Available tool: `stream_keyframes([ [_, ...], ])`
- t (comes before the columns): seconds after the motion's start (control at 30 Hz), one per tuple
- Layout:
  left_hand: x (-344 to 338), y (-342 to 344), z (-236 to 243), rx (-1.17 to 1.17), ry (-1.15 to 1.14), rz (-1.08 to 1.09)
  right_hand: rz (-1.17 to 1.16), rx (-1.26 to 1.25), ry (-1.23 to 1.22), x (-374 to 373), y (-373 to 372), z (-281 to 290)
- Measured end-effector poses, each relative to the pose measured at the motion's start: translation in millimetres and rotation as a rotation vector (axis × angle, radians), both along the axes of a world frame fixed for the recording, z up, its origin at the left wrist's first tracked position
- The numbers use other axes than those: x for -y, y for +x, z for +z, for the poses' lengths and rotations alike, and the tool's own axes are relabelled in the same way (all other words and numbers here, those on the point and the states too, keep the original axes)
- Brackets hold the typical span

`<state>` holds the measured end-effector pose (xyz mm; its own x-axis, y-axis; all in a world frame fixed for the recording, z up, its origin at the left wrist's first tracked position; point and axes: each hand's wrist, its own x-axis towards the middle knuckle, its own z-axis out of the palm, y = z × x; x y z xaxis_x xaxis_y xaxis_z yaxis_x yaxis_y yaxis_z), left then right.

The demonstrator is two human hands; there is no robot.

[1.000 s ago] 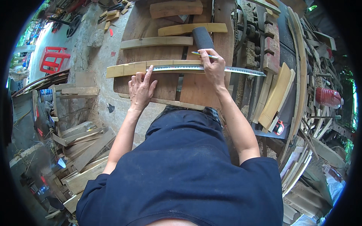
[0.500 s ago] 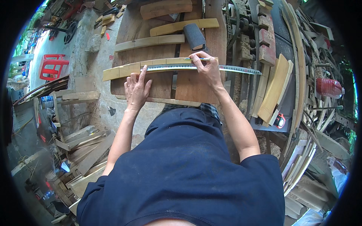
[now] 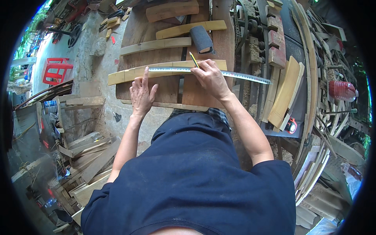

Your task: Measuring and marking a wooden piece using a tape measure and a pencil.

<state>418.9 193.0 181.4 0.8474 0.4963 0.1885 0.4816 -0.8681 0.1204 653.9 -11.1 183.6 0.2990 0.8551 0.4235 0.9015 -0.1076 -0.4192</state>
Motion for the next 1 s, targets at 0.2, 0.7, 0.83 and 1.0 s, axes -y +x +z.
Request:
stream_keyframes([
  [0.2, -20, 9, 8, 0.073, 0.027, -0.031, -0.093, 0.12, -0.04, 41, 23, 20],
  [0.7, -86, 7, 47, -0.258, -0.129, -0.233, -0.055, 0.137, -0.09, 68, 17, 34],
  [0.83, -60, 5, 46, -0.137, -0.061, -0.25, -0.021, 0.115, -0.093, 60, 3, 30],
  [1.0, -6, 3, 34, -0.042, -0.149, -0.368, -0.03, 0.044, -0.116, 64, -7, 30],
])
